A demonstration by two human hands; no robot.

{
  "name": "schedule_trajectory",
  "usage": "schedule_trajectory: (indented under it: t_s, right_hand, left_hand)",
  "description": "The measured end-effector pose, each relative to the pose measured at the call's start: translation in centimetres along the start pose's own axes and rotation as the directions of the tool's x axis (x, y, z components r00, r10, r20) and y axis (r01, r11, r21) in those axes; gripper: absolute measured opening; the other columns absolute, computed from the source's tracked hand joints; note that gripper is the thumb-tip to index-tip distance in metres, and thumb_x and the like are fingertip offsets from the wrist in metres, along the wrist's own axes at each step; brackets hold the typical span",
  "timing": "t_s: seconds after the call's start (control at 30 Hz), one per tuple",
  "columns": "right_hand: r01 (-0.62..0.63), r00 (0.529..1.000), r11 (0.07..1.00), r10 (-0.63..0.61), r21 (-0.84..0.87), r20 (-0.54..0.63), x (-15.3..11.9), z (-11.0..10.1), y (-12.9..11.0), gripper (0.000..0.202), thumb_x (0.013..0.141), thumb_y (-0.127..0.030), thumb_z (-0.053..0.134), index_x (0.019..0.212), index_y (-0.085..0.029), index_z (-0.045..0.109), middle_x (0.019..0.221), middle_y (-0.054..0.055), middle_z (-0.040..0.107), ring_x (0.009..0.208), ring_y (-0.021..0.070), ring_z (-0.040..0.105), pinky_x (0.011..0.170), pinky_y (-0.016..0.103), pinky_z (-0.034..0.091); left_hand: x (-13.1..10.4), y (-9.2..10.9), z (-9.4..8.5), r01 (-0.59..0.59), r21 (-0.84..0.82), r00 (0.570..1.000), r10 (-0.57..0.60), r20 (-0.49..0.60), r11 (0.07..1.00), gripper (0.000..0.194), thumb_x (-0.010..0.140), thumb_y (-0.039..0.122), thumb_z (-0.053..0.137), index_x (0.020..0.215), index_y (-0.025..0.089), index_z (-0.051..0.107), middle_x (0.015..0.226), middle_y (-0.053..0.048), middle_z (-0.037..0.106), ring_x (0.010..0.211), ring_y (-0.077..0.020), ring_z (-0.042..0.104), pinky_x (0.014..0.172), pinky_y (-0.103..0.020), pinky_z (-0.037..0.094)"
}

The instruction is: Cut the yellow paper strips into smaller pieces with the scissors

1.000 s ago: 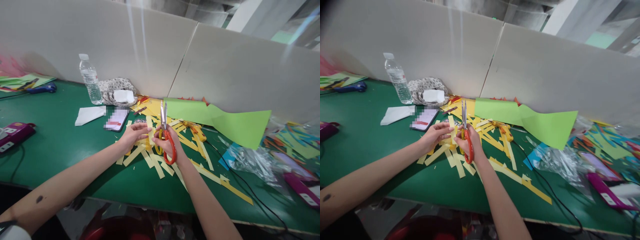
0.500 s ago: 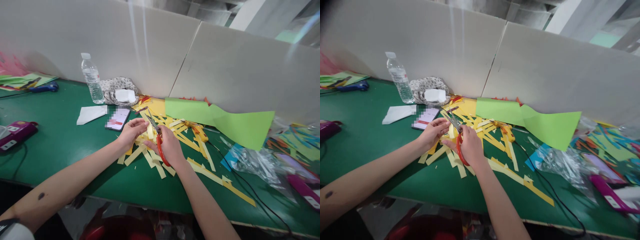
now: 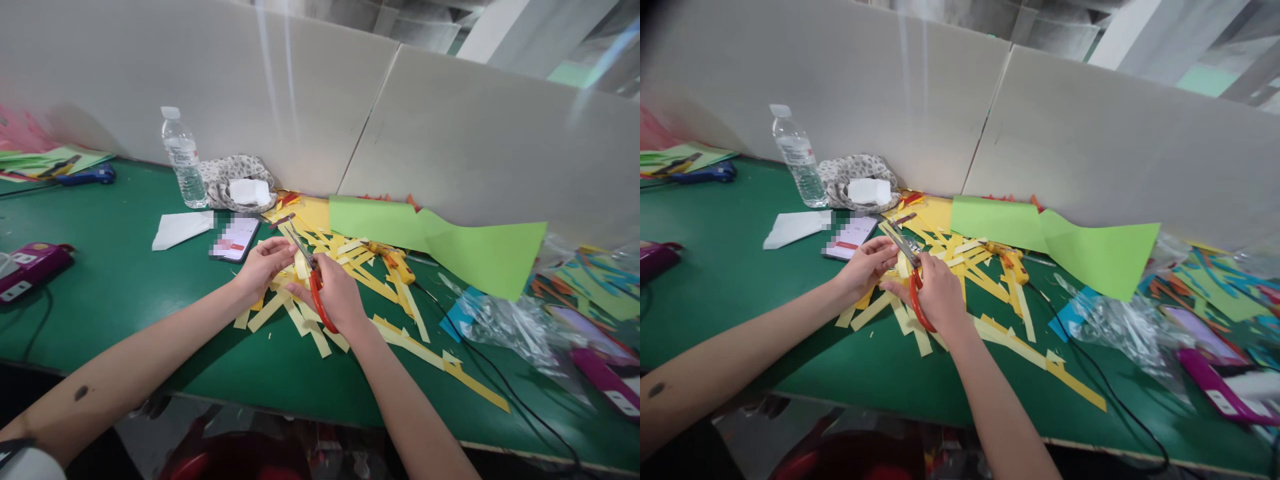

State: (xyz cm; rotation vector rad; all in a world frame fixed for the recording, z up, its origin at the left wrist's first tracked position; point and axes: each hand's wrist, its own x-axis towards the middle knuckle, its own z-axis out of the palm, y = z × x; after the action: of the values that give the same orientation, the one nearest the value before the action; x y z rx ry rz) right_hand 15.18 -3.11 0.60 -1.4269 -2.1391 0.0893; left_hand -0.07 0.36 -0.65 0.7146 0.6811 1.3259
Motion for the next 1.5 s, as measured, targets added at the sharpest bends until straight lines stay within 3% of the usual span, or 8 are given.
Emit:
schedule_trajectory:
  t_s: [0.97, 1.3, 1.5]
  right_hand:
    - [0.046, 0.997, 0.999, -0.045, 0.008, -0.063, -0.01, -0.45, -0.18, 0.052, 0.068, -0.068, 0.054, 0.086, -0.019, 0.052, 0.068, 0.005, 0.058, 0.063, 0.0183, 0.053, 0.058, 0.028, 0.037]
    - [0.021, 0.996, 0.997, -0.015, 0.080, -0.084, -0.06, -0.23, 0.10, 0.050, 0.070, -0.067, 0.054, 0.087, -0.020, 0.052, 0.061, 0.000, 0.054, 0.053, 0.0143, 0.048, 0.053, 0.026, 0.034]
    - [0.061, 0.994, 0.997, -0.057, 0.041, -0.092, -0.07, -0.22, 0.02, 0.052, 0.070, -0.068, 0.051, 0.085, -0.019, 0.053, 0.062, 0.002, 0.056, 0.055, 0.0141, 0.051, 0.055, 0.025, 0.037]
  left_hand:
    - [0.03, -0.02, -0.21, 0.054, -0.072, 0.997, -0.049, 0.063, 0.996, 0.016, 0.062, 0.015, 0.076, 0.072, 0.016, 0.064, 0.067, 0.003, 0.067, 0.058, -0.0034, 0.060, 0.057, -0.011, 0.048]
    - [0.12, 0.01, -0.14, 0.037, -0.067, 0.998, -0.034, 0.049, 0.997, 0.017, 0.062, 0.016, 0.076, 0.074, 0.016, 0.065, 0.071, 0.002, 0.069, 0.064, -0.0063, 0.063, 0.064, -0.015, 0.051]
    - [0.18, -0.12, -0.26, 0.047, -0.084, 0.998, -0.042, 0.054, 0.995, 0.015, 0.063, 0.015, 0.076, 0.072, 0.015, 0.064, 0.067, 0.003, 0.067, 0.060, -0.0047, 0.062, 0.063, -0.012, 0.050]
